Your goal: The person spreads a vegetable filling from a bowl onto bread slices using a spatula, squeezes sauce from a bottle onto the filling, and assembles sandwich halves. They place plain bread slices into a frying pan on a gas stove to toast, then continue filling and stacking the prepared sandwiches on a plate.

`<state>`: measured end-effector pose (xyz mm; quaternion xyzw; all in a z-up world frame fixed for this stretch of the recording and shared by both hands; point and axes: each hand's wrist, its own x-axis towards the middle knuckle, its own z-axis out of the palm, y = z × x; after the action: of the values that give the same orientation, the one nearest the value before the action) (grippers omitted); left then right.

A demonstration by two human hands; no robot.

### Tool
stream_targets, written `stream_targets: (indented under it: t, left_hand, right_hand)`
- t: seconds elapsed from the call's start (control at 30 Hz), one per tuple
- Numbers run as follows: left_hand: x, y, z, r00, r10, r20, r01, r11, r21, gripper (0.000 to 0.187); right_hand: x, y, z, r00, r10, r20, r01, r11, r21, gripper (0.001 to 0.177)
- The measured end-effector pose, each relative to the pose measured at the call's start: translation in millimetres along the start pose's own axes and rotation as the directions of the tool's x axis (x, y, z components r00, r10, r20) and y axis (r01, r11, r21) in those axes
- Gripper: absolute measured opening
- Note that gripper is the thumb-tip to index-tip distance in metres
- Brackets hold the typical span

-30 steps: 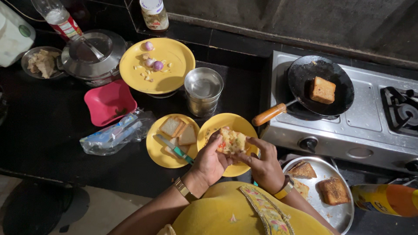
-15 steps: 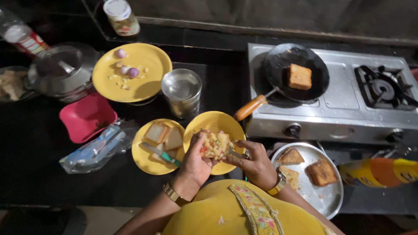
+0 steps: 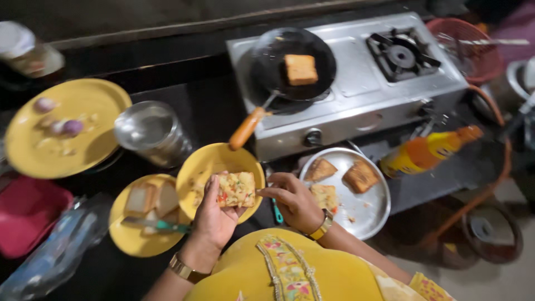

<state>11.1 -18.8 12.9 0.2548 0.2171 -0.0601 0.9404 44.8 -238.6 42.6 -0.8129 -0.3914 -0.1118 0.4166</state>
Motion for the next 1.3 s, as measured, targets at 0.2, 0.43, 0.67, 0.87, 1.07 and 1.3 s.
stream_targets:
  t: [0.2,0.43,0.67,0.87,1.07,1.3]
  left_hand:
    - [18,-22,33,0.979,-0.191,0.066,0.176,0.966,0.187,0.030]
    - [76,-86,90,0.913,-0.349,0.209,0.275,0.908,0.315,0.026]
    - [122,-164,168,0.832,-0.445,0.330,0.339,0.880,0.332,0.028]
    - [127,-195,209,0.803,-0.456,0.383,0.373,0.886,0.274,0.032]
    - [113,-204,215,0.828,-0.472,0.305,0.429,0.881,0.200,0.037]
    - [116,-198,216,0.830,-0.446,0.334,0.407,0.895,0.183,0.041]
  right_hand:
    - [-36,8,-21,0.962,0.250,-0.114,-0.254,0.967,-0.021,0.047]
    - [-81,44,-54,0.726,0.611,-0.316,-0.549,0.792,0.268,0.045]
    - [-109,97,-117,0.538,0.466,-0.703,-0.544,0.828,0.132,0.036]
    - [-128,136,-175,0.326,0.243,-0.914,-0.743,0.663,-0.089,0.059]
    - [-115,183,-207,0.292,0.338,-0.895,-0.709,0.705,0.034,0.086]
    - [-107,212,-219,0.315,0.452,-0.835,-0.705,0.700,0.113,0.035]
